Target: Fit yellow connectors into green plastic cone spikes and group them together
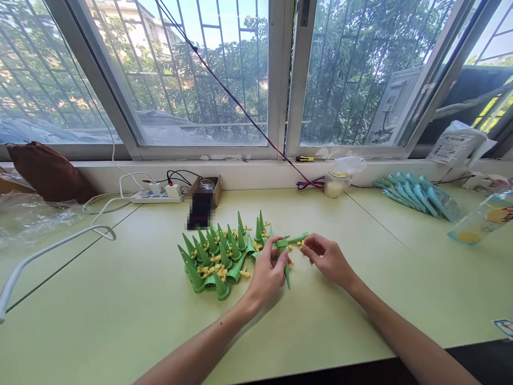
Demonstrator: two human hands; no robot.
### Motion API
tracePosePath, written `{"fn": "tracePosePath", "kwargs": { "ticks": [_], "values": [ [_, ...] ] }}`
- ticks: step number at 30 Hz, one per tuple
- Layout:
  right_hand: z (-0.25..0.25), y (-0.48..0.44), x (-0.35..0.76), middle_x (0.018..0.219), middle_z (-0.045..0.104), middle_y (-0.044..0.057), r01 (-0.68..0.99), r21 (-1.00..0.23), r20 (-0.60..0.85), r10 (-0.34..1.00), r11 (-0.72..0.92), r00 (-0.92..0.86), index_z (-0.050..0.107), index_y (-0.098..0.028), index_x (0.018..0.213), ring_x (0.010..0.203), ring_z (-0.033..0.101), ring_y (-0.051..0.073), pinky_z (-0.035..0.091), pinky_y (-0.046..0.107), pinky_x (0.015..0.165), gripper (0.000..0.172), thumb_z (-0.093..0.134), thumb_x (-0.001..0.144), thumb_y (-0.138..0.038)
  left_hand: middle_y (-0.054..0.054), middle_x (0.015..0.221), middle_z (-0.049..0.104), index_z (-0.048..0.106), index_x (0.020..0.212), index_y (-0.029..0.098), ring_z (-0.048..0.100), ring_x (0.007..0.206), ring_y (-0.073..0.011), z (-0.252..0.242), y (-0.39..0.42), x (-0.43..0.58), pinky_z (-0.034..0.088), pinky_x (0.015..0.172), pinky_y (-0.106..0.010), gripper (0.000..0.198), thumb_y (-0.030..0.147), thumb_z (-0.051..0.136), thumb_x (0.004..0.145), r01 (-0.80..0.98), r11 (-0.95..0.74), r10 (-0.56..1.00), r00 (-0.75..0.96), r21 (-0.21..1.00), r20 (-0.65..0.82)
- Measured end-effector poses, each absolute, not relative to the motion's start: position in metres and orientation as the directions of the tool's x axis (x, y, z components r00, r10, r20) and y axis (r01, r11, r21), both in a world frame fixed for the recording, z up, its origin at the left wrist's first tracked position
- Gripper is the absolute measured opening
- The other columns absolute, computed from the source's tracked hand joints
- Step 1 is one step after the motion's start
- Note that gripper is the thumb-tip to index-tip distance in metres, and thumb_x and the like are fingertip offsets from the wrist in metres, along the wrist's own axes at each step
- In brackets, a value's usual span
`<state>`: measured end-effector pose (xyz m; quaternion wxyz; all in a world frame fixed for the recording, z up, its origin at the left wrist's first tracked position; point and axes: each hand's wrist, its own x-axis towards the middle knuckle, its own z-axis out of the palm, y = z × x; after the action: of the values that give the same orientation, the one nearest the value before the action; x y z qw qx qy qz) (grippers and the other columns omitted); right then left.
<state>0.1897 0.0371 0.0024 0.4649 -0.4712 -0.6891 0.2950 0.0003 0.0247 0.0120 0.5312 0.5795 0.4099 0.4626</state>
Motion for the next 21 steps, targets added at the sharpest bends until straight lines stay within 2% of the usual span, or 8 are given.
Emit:
{"fn": "tracePosePath", "kwargs": {
  "ticks": [7, 14, 17, 21],
  "values": [
    [0.004, 0.030, 0.180, 0.077, 0.063, 0.002, 0.308, -0.837, 0.469, 0.883, 0.452, -0.020, 0.065, -0.019, 0.091, 0.058, 0.053, 0.013, 0.048, 0.027, 0.056, 0.025, 0.060, 0.095, -0.044, 0.003, 0.078, 0.058, 0.051, 0.126, 0.021, 0.043, 0.037, -0.0032, 0.008, 0.027, 0.000, 0.033, 0.037, -0.018, 0.044, 0.046, 0.058, 0.091, 0.007, -0.114, 0.961, 0.253, 0.993, 0.109],
    [0.004, 0.030, 0.184, 0.077, 0.063, 0.003, 0.308, -0.846, 0.504, 0.841, 0.435, 0.196, 0.064, -0.021, 0.100, 0.056, 0.053, 0.013, 0.048, 0.027, 0.052, 0.026, 0.058, 0.096, -0.046, 0.004, 0.078, 0.055, 0.050, 0.128, 0.021, 0.043, 0.040, -0.0037, 0.011, 0.027, -0.002, 0.035, 0.038, -0.018, 0.044, 0.045, 0.058, 0.092, 0.030, -0.119, 0.966, 0.233, 0.992, 0.109],
    [0.004, 0.030, 0.182, 0.080, 0.063, 0.003, 0.323, -0.824, 0.530, 0.835, 0.465, 0.151, 0.065, -0.021, 0.100, 0.057, 0.054, 0.014, 0.049, 0.028, 0.054, 0.024, 0.059, 0.096, -0.044, 0.003, 0.081, 0.057, 0.049, 0.130, 0.021, 0.044, 0.040, -0.0034, 0.010, 0.028, -0.002, 0.036, 0.039, -0.018, 0.046, 0.046, 0.058, 0.091, 0.027, -0.116, 0.965, 0.240, 0.993, 0.106],
    [0.002, 0.028, 0.177, 0.091, 0.064, 0.006, 0.340, -0.776, 0.563, 0.826, 0.532, -0.008, 0.068, -0.022, 0.100, 0.067, 0.057, 0.016, 0.051, 0.029, 0.060, 0.020, 0.057, 0.098, -0.039, 0.001, 0.084, 0.058, 0.049, 0.133, 0.020, 0.044, 0.041, -0.0035, 0.011, 0.030, -0.003, 0.037, 0.039, -0.018, 0.049, 0.044, 0.059, 0.091, 0.024, -0.127, 0.966, 0.230, 0.992, 0.118]
  ]
}}
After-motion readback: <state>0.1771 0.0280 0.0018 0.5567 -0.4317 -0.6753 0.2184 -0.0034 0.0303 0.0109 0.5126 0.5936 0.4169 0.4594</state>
